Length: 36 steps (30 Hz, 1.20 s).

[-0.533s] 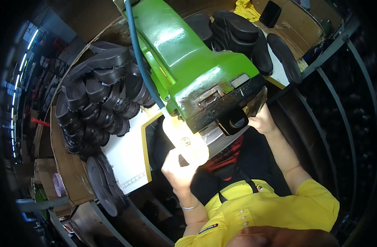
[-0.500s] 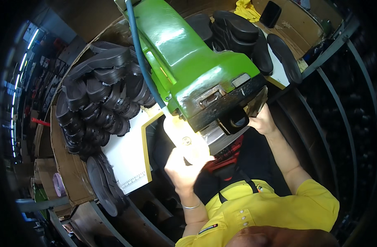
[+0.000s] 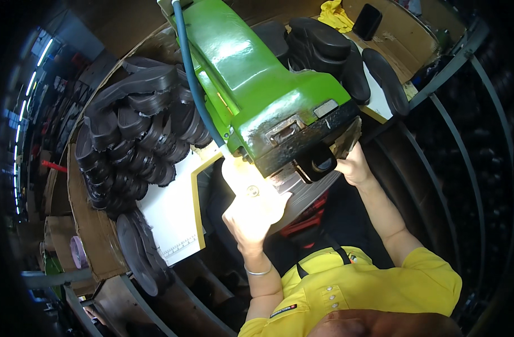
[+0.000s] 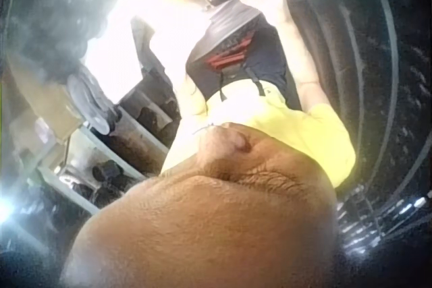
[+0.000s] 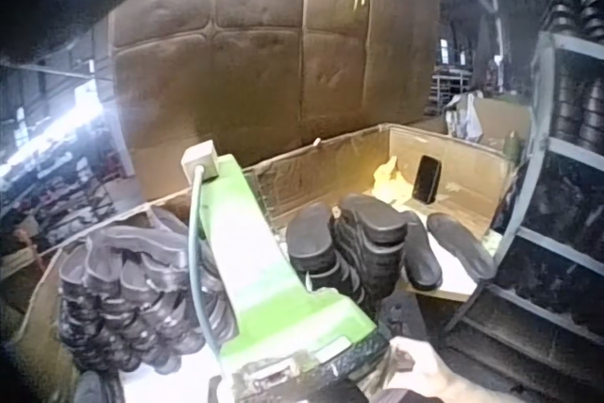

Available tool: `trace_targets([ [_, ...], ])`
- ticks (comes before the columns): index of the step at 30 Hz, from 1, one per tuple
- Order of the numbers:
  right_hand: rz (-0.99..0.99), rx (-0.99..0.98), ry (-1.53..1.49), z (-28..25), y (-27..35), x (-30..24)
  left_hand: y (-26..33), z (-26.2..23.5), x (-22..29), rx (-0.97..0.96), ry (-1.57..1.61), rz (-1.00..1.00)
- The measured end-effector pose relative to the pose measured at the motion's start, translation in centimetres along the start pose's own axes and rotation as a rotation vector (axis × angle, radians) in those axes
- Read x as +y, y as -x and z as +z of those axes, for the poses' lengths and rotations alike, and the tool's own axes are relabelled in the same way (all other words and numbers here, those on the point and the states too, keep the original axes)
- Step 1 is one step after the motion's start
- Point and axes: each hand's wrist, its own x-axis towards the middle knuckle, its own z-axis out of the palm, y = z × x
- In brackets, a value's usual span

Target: The recorder is using a specialized shoe-manufacturing machine to shave or trim the edges of shoe soles.

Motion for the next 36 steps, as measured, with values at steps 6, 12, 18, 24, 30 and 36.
trace_targets([
  [6,0.063,-0.046,0.080,2.0,1.3,-0.7,1.9,-1.0,-3.2,-0.145,0.027,-0.148],
  [12,-0.090,-0.018,0.321,4.1,2.3,1.0,3.5,-2.6,-3.4,-0.070,0.323,-0.381],
  [18,-0.296,0.045,0.442,4.9,2.4,3.2,7.9,-1.2,-4.1,0.014,0.335,-0.461],
  [24,-0.270,0.012,0.459,3.7,2.2,3.3,9.4,1.7,-2.9,-0.194,0.462,-0.513],
  [30,-0.326,-0.021,0.428,4.0,2.7,3.4,4.4,3.4,-0.4,-0.204,0.273,-0.225],
  [36,-0.201,0.046,0.086,3.6,2.9,4.2,3.1,4.4,-0.6,-0.194,0.172,-0.197],
])
